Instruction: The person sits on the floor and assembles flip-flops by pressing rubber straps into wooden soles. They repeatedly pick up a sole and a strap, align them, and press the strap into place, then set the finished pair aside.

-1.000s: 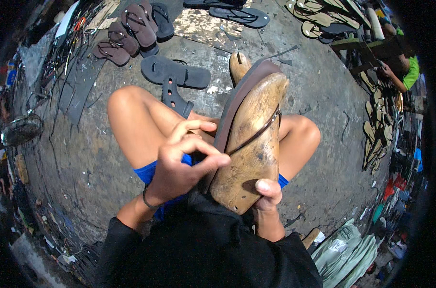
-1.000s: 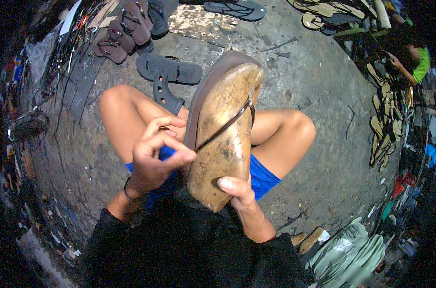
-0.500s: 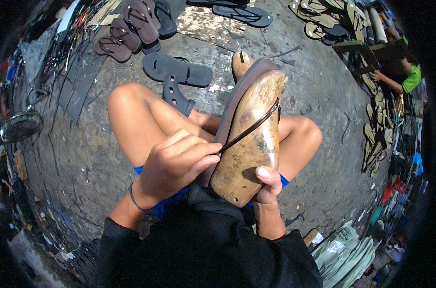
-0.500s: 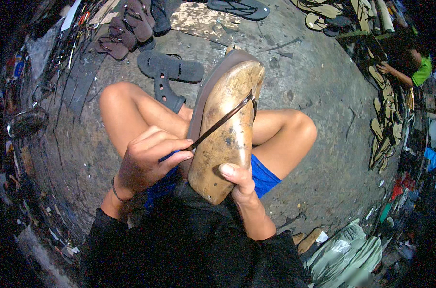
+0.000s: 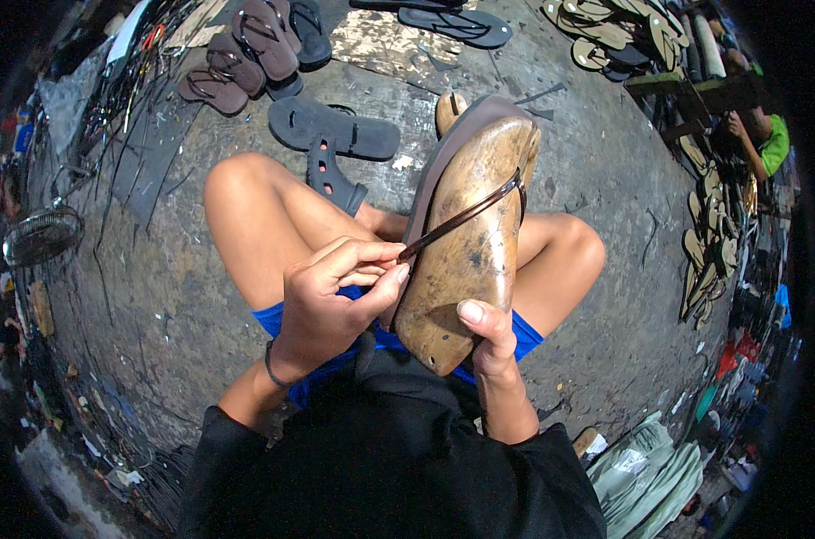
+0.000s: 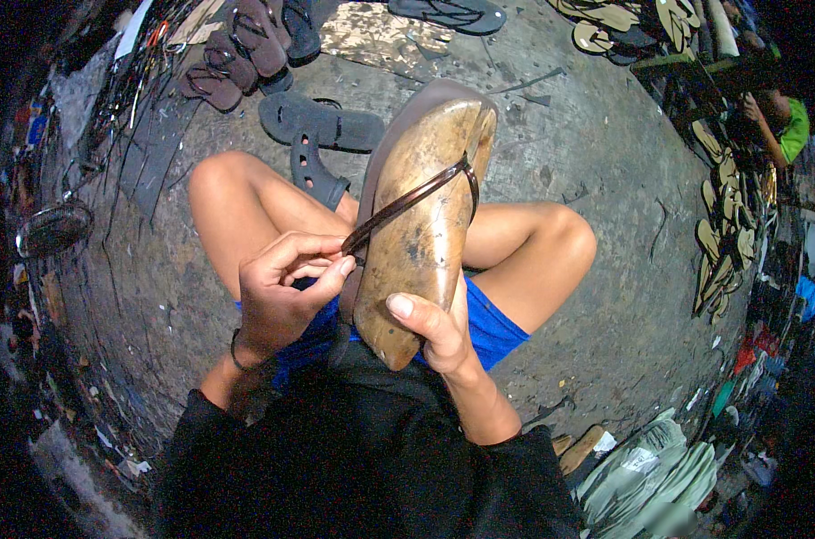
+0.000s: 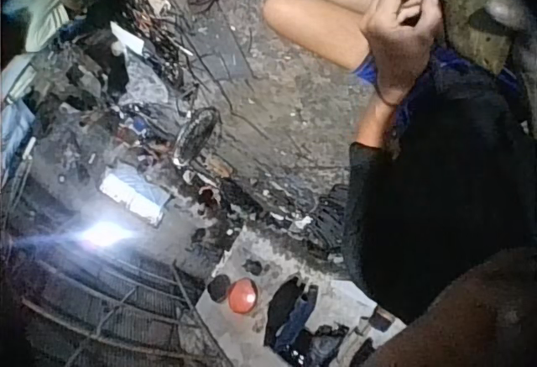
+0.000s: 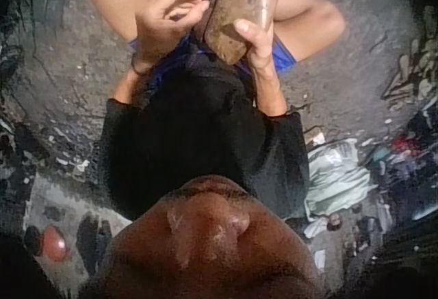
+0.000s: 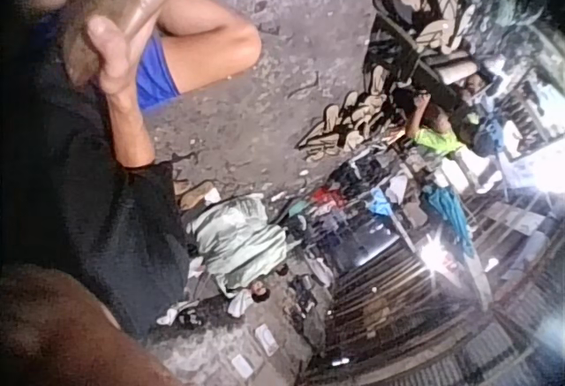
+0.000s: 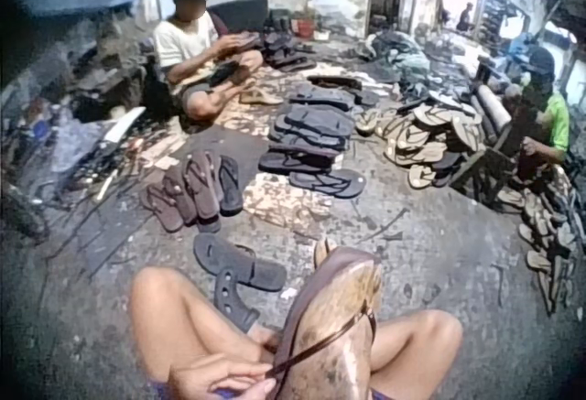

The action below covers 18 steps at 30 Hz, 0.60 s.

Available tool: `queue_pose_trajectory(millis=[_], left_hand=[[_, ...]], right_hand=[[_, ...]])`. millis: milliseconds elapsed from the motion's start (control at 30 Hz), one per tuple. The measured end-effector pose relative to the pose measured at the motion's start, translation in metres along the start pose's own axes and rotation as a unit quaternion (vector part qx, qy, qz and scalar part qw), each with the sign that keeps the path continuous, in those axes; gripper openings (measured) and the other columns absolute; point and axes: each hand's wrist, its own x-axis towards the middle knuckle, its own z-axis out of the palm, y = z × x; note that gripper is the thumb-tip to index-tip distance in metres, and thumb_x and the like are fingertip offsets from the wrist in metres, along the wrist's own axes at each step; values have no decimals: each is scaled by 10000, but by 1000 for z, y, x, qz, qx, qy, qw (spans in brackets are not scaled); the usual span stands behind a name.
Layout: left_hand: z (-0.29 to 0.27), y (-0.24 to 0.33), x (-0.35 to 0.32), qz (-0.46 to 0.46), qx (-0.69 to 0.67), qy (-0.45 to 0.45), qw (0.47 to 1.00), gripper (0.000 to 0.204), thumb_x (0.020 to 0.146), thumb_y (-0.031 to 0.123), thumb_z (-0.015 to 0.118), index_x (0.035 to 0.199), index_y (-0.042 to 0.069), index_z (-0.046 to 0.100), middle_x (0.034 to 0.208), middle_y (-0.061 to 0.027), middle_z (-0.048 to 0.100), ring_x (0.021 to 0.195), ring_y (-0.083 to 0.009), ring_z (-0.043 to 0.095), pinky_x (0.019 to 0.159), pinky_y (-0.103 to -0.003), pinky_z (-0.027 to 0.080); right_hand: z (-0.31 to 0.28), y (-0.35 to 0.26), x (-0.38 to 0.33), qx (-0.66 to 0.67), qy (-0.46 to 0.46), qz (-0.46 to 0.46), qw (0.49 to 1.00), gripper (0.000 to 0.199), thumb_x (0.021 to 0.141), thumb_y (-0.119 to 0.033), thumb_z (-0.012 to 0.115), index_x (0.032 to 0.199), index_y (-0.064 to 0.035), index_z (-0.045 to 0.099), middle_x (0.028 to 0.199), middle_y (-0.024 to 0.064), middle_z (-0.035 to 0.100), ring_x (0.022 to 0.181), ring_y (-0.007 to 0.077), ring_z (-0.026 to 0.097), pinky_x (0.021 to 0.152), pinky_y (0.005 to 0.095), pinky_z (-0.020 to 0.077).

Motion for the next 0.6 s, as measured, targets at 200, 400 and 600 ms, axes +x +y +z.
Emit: queue_pose_trajectory(millis=[200, 400, 600], left_hand=[[5, 2, -10, 177, 205, 13, 963, 171, 831, 65, 737, 985, 8, 690, 905, -122, 711, 807, -229, 716, 705, -297, 577], [8, -8, -17, 214, 190, -6, 958, 179, 837, 71, 723, 1007, 43, 673, 959, -98, 717, 851, -243, 699, 738, -330, 553], [4, -3, -20, 267, 248, -31, 931, 279, 793, 34, 733, 1065, 42, 669, 982, -66, 676, 883, -240, 658, 746, -343, 524]], right_hand=[[1, 1, -6, -32, 31, -13, 999, 851, 699, -315, 731, 1367, 49, 350, 1217, 149, 549, 1121, 247, 555, 993, 374, 439], [-3, 6, -14, -14, 49, -2, 999, 893, 664, -329, 757, 1368, 47, 355, 1229, 148, 542, 1135, 254, 544, 991, 384, 431], [-7, 9, -22, 32, 42, 16, 998, 893, 645, -302, 754, 1375, 42, 371, 1257, 168, 557, 1167, 270, 555, 1023, 404, 430]])
